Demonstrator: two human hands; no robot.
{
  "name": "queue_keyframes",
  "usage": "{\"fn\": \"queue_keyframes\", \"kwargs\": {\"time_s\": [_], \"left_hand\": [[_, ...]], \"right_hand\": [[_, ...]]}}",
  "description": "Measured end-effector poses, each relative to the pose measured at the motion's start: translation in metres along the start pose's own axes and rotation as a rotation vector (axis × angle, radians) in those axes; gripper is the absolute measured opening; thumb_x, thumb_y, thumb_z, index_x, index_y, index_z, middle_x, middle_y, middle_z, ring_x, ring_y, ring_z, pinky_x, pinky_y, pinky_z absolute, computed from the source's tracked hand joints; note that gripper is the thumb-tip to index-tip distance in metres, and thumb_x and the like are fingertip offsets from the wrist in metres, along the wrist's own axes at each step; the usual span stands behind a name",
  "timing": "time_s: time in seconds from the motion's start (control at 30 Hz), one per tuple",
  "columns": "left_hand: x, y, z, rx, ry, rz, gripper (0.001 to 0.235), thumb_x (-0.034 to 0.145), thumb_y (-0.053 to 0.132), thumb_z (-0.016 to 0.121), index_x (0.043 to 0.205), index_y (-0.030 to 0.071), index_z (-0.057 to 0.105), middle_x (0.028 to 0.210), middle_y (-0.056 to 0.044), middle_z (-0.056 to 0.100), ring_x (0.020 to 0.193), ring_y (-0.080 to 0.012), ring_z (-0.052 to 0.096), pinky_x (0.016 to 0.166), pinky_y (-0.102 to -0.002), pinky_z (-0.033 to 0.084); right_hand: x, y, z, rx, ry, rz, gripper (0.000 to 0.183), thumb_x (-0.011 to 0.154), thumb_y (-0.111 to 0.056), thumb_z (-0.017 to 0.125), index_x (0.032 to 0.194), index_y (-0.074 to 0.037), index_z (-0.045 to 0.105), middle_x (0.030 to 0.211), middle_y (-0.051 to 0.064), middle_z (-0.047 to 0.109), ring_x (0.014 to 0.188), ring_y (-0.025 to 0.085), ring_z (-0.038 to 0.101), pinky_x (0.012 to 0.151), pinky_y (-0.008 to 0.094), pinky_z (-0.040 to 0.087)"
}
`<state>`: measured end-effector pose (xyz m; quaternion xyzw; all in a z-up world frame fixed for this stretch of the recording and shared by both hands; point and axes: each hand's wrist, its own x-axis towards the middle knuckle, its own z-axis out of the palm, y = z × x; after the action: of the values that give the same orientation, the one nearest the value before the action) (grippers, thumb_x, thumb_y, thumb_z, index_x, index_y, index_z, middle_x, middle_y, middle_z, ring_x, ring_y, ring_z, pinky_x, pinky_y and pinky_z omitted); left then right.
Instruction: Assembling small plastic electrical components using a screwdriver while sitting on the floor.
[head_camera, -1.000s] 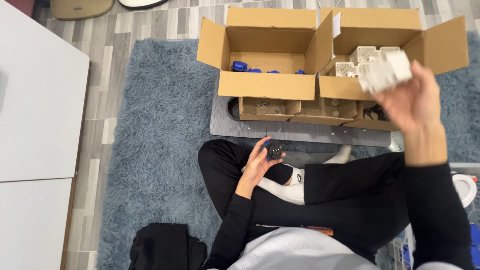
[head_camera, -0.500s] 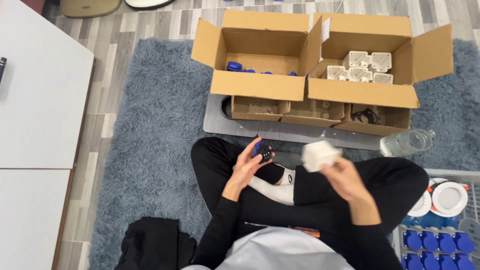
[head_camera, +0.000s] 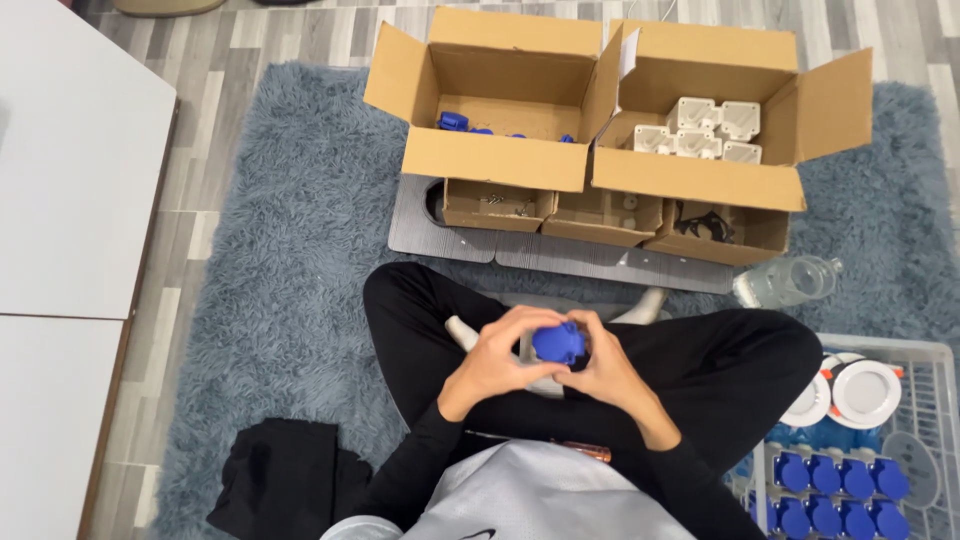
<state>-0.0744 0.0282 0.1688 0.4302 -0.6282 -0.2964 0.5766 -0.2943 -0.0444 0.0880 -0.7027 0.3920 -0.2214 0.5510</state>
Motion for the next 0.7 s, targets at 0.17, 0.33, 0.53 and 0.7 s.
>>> {"fn": "queue_keyframes", "kwargs": {"time_s": [0.17,0.33,0.53,0.7], "left_hand": [[-0.004,-0.008,0.009,0.057,-0.045,0.056,0.051,0.086,0.020,0.096,0.129,0.002,0.076,0.126,-0.017,0.078,0.115,-0.0408,0.076,0.100,-0.050,0.061],[-0.004,-0.008,0.008,0.113,-0.063,0.086,0.048,0.087,0.019,0.095,0.128,0.002,0.076,0.126,-0.018,0.078,0.115,-0.0431,0.074,0.100,-0.053,0.060],[0.002,-0.009,0.002,0.107,-0.078,0.088,0.047,0.088,0.021,0.095,0.126,0.000,0.077,0.125,-0.019,0.078,0.114,-0.0444,0.075,0.100,-0.054,0.061],[-0.007,-0.016,0.008,0.080,-0.032,0.064,0.049,0.085,0.026,0.096,0.125,0.003,0.079,0.125,-0.015,0.080,0.116,-0.0405,0.075,0.102,-0.052,0.061]], "right_hand": [[0.000,0.005,-0.005,-0.102,0.061,-0.241,0.078,0.057,-0.009,0.103,0.127,-0.007,0.070,0.126,0.014,0.078,0.114,0.035,0.078,0.096,0.045,0.062],[-0.008,0.010,-0.003,-0.082,0.133,-0.319,0.075,0.058,-0.009,0.103,0.126,0.000,0.073,0.124,0.018,0.076,0.113,0.037,0.076,0.096,0.045,0.062],[-0.002,-0.017,-0.014,-0.063,0.136,-0.366,0.071,0.063,-0.008,0.101,0.127,0.002,0.073,0.123,0.019,0.075,0.112,0.039,0.077,0.093,0.046,0.065],[-0.006,-0.019,-0.012,-0.081,0.135,-0.355,0.070,0.065,-0.010,0.102,0.128,0.002,0.073,0.125,0.019,0.074,0.113,0.038,0.076,0.094,0.046,0.064]]}}
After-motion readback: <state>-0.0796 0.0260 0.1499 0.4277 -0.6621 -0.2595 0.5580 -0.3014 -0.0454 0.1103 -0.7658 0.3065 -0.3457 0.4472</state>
